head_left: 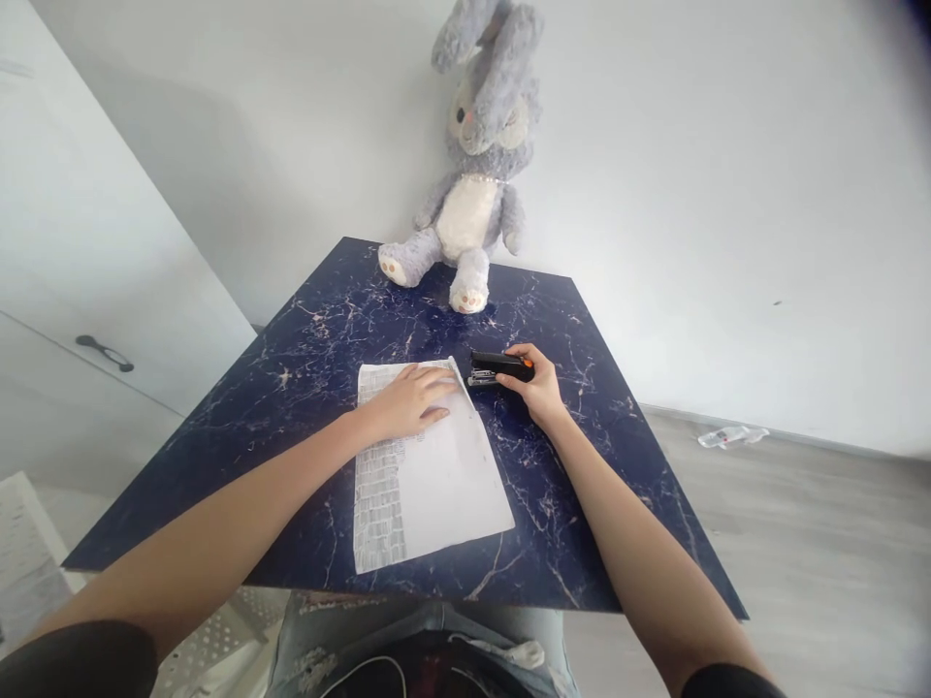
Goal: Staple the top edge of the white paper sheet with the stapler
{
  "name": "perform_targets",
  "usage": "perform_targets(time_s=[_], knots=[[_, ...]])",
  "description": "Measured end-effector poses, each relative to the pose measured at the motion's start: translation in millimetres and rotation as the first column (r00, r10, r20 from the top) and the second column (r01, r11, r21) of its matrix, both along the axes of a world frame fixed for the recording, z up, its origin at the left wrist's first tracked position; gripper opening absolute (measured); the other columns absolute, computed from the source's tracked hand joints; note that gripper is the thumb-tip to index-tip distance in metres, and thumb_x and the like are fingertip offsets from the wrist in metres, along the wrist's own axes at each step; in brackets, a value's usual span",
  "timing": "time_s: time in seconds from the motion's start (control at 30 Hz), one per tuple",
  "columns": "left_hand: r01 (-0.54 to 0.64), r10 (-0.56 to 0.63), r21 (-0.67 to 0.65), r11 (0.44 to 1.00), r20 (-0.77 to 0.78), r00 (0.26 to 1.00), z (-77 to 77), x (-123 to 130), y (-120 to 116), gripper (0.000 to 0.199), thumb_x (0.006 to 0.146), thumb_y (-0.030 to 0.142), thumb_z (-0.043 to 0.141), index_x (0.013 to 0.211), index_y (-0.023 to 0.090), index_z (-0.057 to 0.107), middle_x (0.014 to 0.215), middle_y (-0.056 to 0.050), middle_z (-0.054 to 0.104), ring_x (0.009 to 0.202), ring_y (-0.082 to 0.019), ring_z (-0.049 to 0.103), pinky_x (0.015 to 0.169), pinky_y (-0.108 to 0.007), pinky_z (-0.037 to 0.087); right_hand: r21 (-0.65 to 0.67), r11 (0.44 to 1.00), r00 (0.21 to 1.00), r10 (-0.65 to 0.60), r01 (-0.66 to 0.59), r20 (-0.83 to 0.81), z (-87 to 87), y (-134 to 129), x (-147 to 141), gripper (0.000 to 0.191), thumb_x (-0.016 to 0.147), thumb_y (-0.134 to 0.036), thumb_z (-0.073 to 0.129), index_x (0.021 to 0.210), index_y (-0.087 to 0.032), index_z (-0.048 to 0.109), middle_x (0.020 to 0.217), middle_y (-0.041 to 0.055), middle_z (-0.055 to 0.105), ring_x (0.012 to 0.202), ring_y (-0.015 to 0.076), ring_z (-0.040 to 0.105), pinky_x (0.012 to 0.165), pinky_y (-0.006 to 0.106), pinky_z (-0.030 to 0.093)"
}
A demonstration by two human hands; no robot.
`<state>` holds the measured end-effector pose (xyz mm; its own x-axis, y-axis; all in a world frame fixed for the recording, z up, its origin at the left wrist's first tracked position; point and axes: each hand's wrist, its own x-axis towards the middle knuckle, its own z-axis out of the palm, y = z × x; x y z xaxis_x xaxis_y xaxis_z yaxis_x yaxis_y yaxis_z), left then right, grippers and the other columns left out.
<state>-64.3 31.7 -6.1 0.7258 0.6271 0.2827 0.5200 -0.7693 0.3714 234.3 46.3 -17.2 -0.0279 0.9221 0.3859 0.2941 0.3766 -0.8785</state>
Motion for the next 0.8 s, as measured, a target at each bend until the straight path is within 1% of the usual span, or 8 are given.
perform_targets(time_s=[0.07, 0.17, 0.27, 0.4, 0.5, 0.6, 0.7, 0.8], knots=[[0.028, -0.028, -0.044, 0.999, 0.001, 1.0, -3.8, 0, -1, 0.039, 0.104, 0.038, 0.057, 0.141, 0.032, 0.064, 0.16, -0.008, 0.052, 0.148, -0.032, 0.047, 0.127, -0.059, 0.023, -0.01, 0.999, 0.999, 0.046, -0.046, 0.028, -0.5, 0, -1, 0.042, 0.072, -0.038, 0.086, 0.107, -0.027, 0.066, 0.103, 0.0003, 0.068, 0.091, 0.0229, 0.062, 0.089, 0.039, 0.05], [0.034, -0.035, -0.067, 0.997, -0.011, 0.999, -4.2, -2, -2, 0.041, 0.104, 0.037, 0.057, 0.144, 0.035, 0.061, 0.166, -0.006, 0.044, 0.154, -0.031, 0.039, 0.13, -0.06, 0.015, -0.009, 0.999, 0.997, 0.049, -0.048, 0.062, -2.6, 1, -1, 0.042, 0.072, -0.037, 0.086, 0.107, -0.026, 0.065, 0.101, 0.0004, 0.068, 0.089, 0.0225, 0.063, 0.088, 0.039, 0.051], [0.052, -0.053, -0.076, 0.996, -0.012, 0.999, -1.9, -3, -3, 0.048, 0.103, 0.032, 0.057, 0.151, 0.038, 0.055, 0.169, -0.003, 0.041, 0.157, -0.03, 0.035, 0.131, -0.059, 0.012, 0.007, 0.999, 0.995, 0.032, -0.033, 0.091, -3.6, 1, 0, 0.043, 0.073, -0.037, 0.085, 0.109, -0.026, 0.065, 0.103, 0.0015, 0.069, 0.091, 0.0232, 0.064, 0.089, 0.04, 0.052], [0.07, -0.071, -0.08, 0.994, -0.02, 0.997, -1.2, -1, -4, 0.054, 0.103, 0.03, 0.056, 0.156, 0.042, 0.049, 0.17, -0.001, 0.037, 0.158, -0.031, 0.033, 0.131, -0.06, 0.009, 0.013, 0.995, 0.987, 0.099, -0.101, 0.123, -1.1, 0, 0, 0.04, 0.074, -0.034, 0.085, 0.109, -0.026, 0.067, 0.107, 0.0028, 0.07, 0.093, 0.0239, 0.066, 0.091, 0.042, 0.053], [0.07, -0.074, -0.075, 0.995, -0.049, 0.996, -2.4, -1, -4, 0.055, 0.104, 0.031, 0.054, 0.157, 0.044, 0.048, 0.172, 0.0, 0.031, 0.16, -0.034, 0.027, 0.13, -0.063, 0.007, 0.027, 0.991, 0.98, 0.121, -0.127, 0.16, 3.1, -2, -1, 0.038, 0.075, -0.031, 0.084, 0.109, -0.025, 0.068, 0.108, 0.0036, 0.072, 0.096, 0.0252, 0.067, 0.092, 0.043, 0.053], [0.074, -0.078, -0.077, 0.994, -0.058, 0.995, -4.1, -1, -5, 0.056, 0.104, 0.03, 0.053, 0.158, 0.043, 0.047, 0.176, 0.0, 0.021, 0.162, -0.033, 0.02, 0.131, -0.062, 0.007, 0.082, 0.989, 0.957, 0.098, -0.124, 0.272, 8.7, -6, -8, 0.031, 0.081, -0.03, 0.077, 0.111, -0.026, 0.068, 0.11, 0.0043, 0.073, 0.099, 0.0275, 0.066, 0.094, 0.046, 0.051], [0.055, -0.061, -0.091, 0.994, -0.073, 0.995, -6.5, 1, -4, 0.055, 0.104, 0.03, 0.054, 0.157, 0.042, 0.048, 0.178, 0.002, 0.01, 0.164, -0.034, 0.01, 0.132, -0.059, 0.009, 0.161, 0.98, 0.905, 0.04, -0.119, 0.424, 13.8, -11, -20, 0.024, 0.091, -0.031, 0.068, 0.115, -0.028, 0.068, 0.112, 0.0063, 0.074, 0.103, 0.0302, 0.063, 0.097, 0.049, 0.047], [0.063, -0.07, -0.098, 0.993, -0.073, 0.995, -8.7, 4, -4, 0.054, 0.103, 0.03, 0.055, 0.156, 0.041, 0.05, 0.178, 0.004, 0.008, 0.164, -0.035, 0.008, 0.133, -0.057, 0.011, 0.193, 0.976, 0.848, -0.02, -0.098, 0.53, 16.1, -15, -33, 0.024, 0.096, -0.037, 0.065, 0.118, -0.028, 0.067, 0.111, 0.0075, 0.074, 0.104, 0.0323, 0.063, 0.097, 0.051, 0.043]])
